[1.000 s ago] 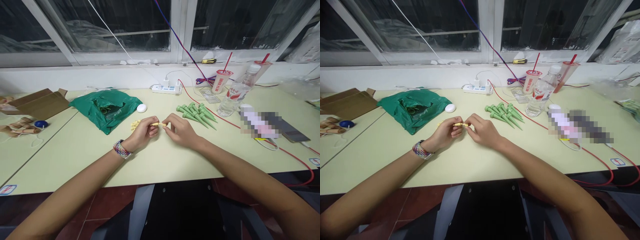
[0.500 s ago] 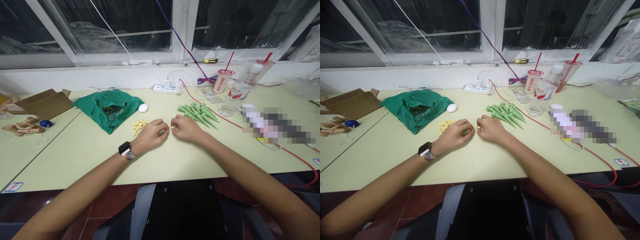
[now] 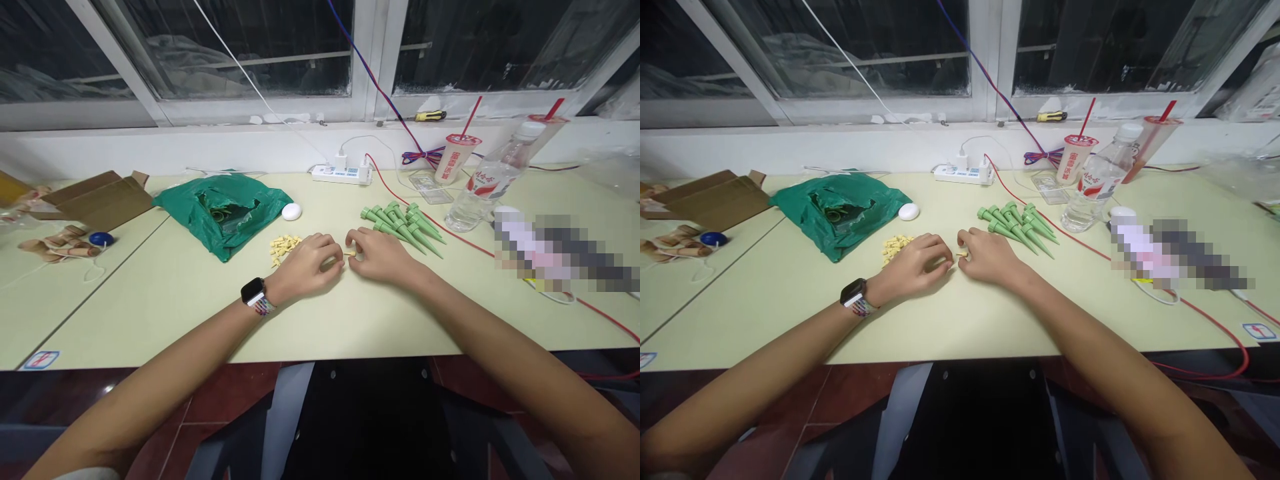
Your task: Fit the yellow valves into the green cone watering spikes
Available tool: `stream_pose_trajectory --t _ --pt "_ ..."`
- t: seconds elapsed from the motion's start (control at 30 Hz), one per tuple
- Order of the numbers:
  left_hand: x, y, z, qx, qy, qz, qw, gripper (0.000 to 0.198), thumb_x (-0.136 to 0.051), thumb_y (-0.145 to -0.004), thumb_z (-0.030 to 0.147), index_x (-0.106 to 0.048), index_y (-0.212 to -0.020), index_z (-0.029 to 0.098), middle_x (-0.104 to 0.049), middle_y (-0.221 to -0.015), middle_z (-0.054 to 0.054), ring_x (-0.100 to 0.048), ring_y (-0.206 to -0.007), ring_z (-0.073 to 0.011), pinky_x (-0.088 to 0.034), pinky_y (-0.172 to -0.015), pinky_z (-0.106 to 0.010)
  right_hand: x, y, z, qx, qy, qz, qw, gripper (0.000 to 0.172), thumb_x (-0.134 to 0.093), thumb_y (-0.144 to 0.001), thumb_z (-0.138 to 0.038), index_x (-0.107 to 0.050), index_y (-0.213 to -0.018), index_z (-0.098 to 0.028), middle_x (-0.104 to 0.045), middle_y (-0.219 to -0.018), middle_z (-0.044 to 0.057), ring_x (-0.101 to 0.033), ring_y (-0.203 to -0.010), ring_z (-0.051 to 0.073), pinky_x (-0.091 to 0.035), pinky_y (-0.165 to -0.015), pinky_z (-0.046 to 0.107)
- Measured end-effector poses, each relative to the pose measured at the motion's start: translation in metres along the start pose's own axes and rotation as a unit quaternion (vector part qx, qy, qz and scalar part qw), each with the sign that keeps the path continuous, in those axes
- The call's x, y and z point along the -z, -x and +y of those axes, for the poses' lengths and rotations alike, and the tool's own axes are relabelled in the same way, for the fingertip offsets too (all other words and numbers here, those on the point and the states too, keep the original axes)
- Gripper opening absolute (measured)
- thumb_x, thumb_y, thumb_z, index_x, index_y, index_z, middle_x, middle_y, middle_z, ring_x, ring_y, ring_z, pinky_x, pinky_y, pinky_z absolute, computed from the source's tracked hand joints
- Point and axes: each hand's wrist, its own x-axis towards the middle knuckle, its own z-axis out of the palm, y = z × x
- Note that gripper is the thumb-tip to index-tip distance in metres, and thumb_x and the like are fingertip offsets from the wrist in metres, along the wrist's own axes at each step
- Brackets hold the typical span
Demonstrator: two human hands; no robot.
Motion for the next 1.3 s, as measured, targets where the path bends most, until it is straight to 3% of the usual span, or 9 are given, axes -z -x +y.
stream_pose_trajectory --t 0.17,0.27,0.37,0.6,0.77,0.93,1.07,1.2,1.3 --pt "0.004 -0.001 -0.008 0.0 -0.019 0.02 1.0 0.019 -0.048 -0.093 0.015 -0.067 -0.099 0.019 -0.065 -0.101 -0.009 -0.059 -0.092 -0.0257 -0.045 -0.086 -0.042 0.004 0.002 -0.001 -0.001 -0.015 -0.01 1.0 0.044 -0.063 -0.086 -0.034 -0.058 -0.127 -0.021 -0.071 -0.111 0.009 -0.063 -0.081 0.023 -0.036 -0.066 0.033" --pt "0.012 -0.003 -0.026 0.057 -0.049 0.048 0.996 0.023 -0.049 -0.089 0.012 -0.068 -0.1 0.018 -0.065 -0.099 -0.01 -0.059 -0.094 -0.028 -0.045 -0.087 -0.044 0.007 0.002 -0.002 -0.006 -0.037 0.004 0.999 0.054 -0.064 -0.083 -0.034 -0.053 -0.135 -0.022 -0.069 -0.115 0.009 -0.062 -0.083 0.024 -0.037 -0.067 0.033" --pt "0.021 -0.004 -0.05 0.139 -0.086 0.071 0.984 0.023 -0.054 -0.083 0.014 -0.071 -0.099 0.016 -0.066 -0.099 -0.013 -0.06 -0.095 -0.0311 -0.045 -0.085 -0.045 0.009 0.001 -0.004 -0.021 -0.071 0.073 0.995 0.056 -0.059 -0.083 -0.03 -0.049 -0.138 -0.023 -0.067 -0.115 0.009 -0.06 -0.08 0.022 -0.039 -0.067 0.033" --pt "0.033 0.003 -0.08 0.128 -0.158 -0.017 0.979 0.022 -0.058 -0.083 0.022 -0.075 -0.098 0.019 -0.073 -0.096 -0.009 -0.06 -0.091 -0.0302 -0.042 -0.086 -0.044 0.004 0.0 -0.006 -0.017 -0.119 0.176 0.977 0.045 -0.055 -0.083 -0.024 -0.054 -0.128 -0.02 -0.065 -0.1 0.005 -0.053 -0.066 0.017 -0.039 -0.065 0.032" --pt "0.034 0.002 -0.08 0.12 -0.141 -0.017 0.983 0.015 -0.056 -0.088 0.025 -0.07 -0.091 0.02 -0.073 -0.09 -0.007 -0.061 -0.088 -0.0281 -0.041 -0.084 -0.042 -0.003 0.0 -0.006 -0.003 -0.128 0.169 0.977 0.041 -0.056 -0.084 -0.021 -0.057 -0.125 -0.02 -0.065 -0.098 0.004 -0.055 -0.068 0.017 -0.038 -0.063 0.031" --pt "0.033 0.001 -0.074 0.084 -0.086 0.043 0.992 0.01 -0.057 -0.09 0.024 -0.064 -0.095 0.02 -0.07 -0.093 -0.006 -0.061 -0.088 -0.0254 -0.043 -0.085 -0.04 -0.008 0.0 -0.006 0.011 -0.141 0.165 0.976 0.037 -0.056 -0.086 -0.019 -0.058 -0.124 -0.019 -0.066 -0.098 0.005 -0.056 -0.068 0.017 -0.039 -0.064 0.031" --pt "0.028 -0.002 -0.051 0.053 0.023 0.095 0.994 0.007 -0.061 -0.089 0.022 -0.064 -0.095 0.02 -0.07 -0.097 -0.004 -0.064 -0.089 -0.0208 -0.046 -0.084 -0.035 -0.011 -0.001 -0.009 0.031 -0.185 0.165 0.968 0.025 -0.056 -0.091 -0.02 -0.062 -0.115 -0.02 -0.067 -0.095 0.003 -0.053 -0.061 0.013 -0.043 -0.066 0.031" --pt "0.021 -0.005 -0.025 0.042 0.116 0.138 0.983 0.007 -0.065 -0.093 0.026 -0.068 -0.096 0.02 -0.072 -0.098 -0.004 -0.066 -0.092 -0.0192 -0.05 -0.086 -0.033 -0.014 -0.001 -0.014 0.071 -0.293 0.139 0.943 0.016 -0.057 -0.094 -0.023 -0.066 -0.107 -0.021 -0.07 -0.096 0.003 -0.061 -0.067 0.013 -0.049 -0.068 0.03" --pt "0.016 -0.005 -0.017 0.052 0.153 0.156 0.974 0.012 -0.07 -0.094 0.031 -0.07 -0.098 0.02 -0.072 -0.099 -0.004 -0.067 -0.094 -0.019 -0.051 -0.087 -0.033 -0.015 -0.002 -0.019 0.046 -0.402 0.128 0.905 0.015 -0.062 -0.094 -0.027 -0.069 -0.106 -0.022 -0.074 -0.099 0.004 -0.069 -0.083 0.017 -0.055 -0.075 0.031"
